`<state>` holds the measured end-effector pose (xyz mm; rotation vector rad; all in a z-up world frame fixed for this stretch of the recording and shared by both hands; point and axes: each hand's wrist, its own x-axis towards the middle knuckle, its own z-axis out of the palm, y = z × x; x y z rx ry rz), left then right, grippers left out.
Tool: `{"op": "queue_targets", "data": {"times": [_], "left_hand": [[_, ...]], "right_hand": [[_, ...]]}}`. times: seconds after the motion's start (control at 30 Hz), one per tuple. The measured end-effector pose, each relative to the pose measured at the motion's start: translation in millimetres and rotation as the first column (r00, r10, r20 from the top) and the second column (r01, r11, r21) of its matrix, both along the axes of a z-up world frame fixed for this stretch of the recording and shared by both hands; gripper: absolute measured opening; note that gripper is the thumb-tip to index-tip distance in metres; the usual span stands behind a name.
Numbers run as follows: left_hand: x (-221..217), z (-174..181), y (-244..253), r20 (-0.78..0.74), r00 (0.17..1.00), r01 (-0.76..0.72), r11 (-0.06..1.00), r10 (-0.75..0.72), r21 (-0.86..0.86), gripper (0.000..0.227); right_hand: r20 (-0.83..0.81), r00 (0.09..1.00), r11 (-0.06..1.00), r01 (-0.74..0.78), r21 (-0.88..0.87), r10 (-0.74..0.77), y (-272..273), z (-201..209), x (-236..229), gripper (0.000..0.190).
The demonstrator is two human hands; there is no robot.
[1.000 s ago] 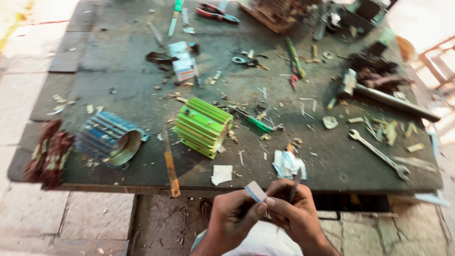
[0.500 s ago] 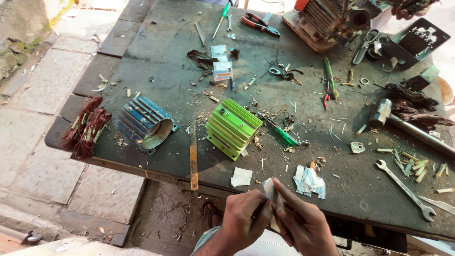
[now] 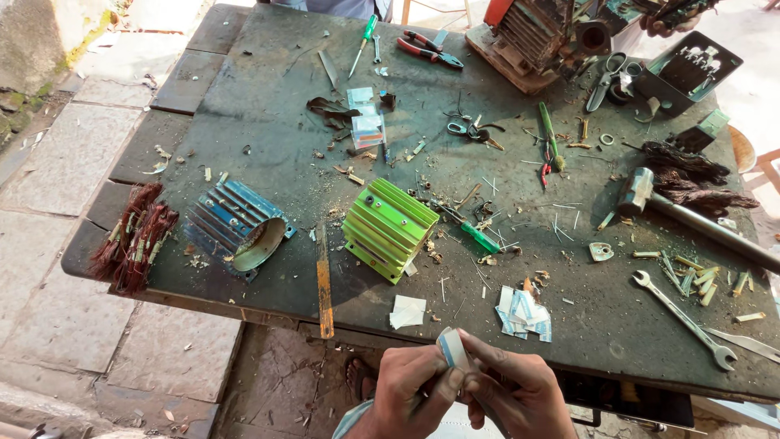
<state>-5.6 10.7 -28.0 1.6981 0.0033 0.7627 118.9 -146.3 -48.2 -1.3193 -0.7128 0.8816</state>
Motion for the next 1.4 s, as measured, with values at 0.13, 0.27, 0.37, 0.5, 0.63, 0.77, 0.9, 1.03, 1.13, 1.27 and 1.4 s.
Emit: {"op": "queue_targets", "data": {"times": [0.13, 0.27, 0.37, 0.5, 0.63, 0.77, 0.9, 1.03, 1.13, 1.27, 1.4], "left_hand": [[-6, 5, 9, 0.082, 0.978, 0.196, 0.98, -0.192, -0.039, 0.014], [-7, 5, 5, 0.142, 0.977, 0.16, 0.987, -0.161, 0.019, 0.019], [-4, 2, -5, 0.187, 0.977, 0.115, 0.991, -0.1, -0.071, 0.021], [2, -1, -5, 0.24, 0.968, 0.104, 0.99, -0.079, -0.092, 0.022], [7, -2, -1, 0.269, 0.96, 0.111, 0.99, -0.082, -0.091, 0.019], [6, -8, -1, 0.261, 0.96, 0.134, 0.986, -0.103, -0.102, 0.016], [4, -19, -1, 0.227, 0.974, -0.018, 1.0, 0.023, -0.023, 0.012], [13, -28, 2, 0.043, 0.994, 0.102, 0.995, -0.102, 0.006, 0.011], [26, -31, -1, -0.062, 0.971, 0.231, 0.973, -0.231, 0.002, 0.011], [38, -30, -15, -0.147, 0.929, 0.337, 0.941, -0.339, -0.037, 0.017], [47, -29, -32, -0.244, 0.936, 0.21, 0.958, -0.254, -0.193, 0.026]], "right_hand": [[-0.036, 0.998, 0.996, -0.045, 0.075, 0.047, -7, 0, 2, 0.049], [0.046, 0.993, 0.985, -0.114, 0.129, 0.109, -14, -8, 3, 0.047], [-0.275, 0.958, 0.995, -0.068, 0.072, 0.086, -12, -20, -4, 0.048], [-0.64, 0.767, 0.995, -0.032, -0.093, -0.035, -9, -28, -13, 0.055], [-0.763, 0.642, 0.989, -0.052, -0.136, -0.071, -4, -17, -20, 0.056], [-0.796, 0.587, 0.986, -0.147, 0.075, 0.148, 4, 0, -17, 0.056], [-0.946, 0.236, 0.971, 0.033, 0.235, 0.221, -1, 16, -6, 0.042], [-0.659, 0.748, 0.973, 0.201, 0.113, -0.078, -15, 22, 2, 0.048], [-0.386, 0.9, 0.975, 0.223, 0.01, -0.202, -26, 18, 0, 0.049], [-0.28, 0.931, 0.971, 0.237, -0.031, -0.236, -43, 10, 6, 0.051], [-0.147, 0.94, 0.947, 0.318, 0.048, -0.308, -54, 9, 11, 0.048]]}}
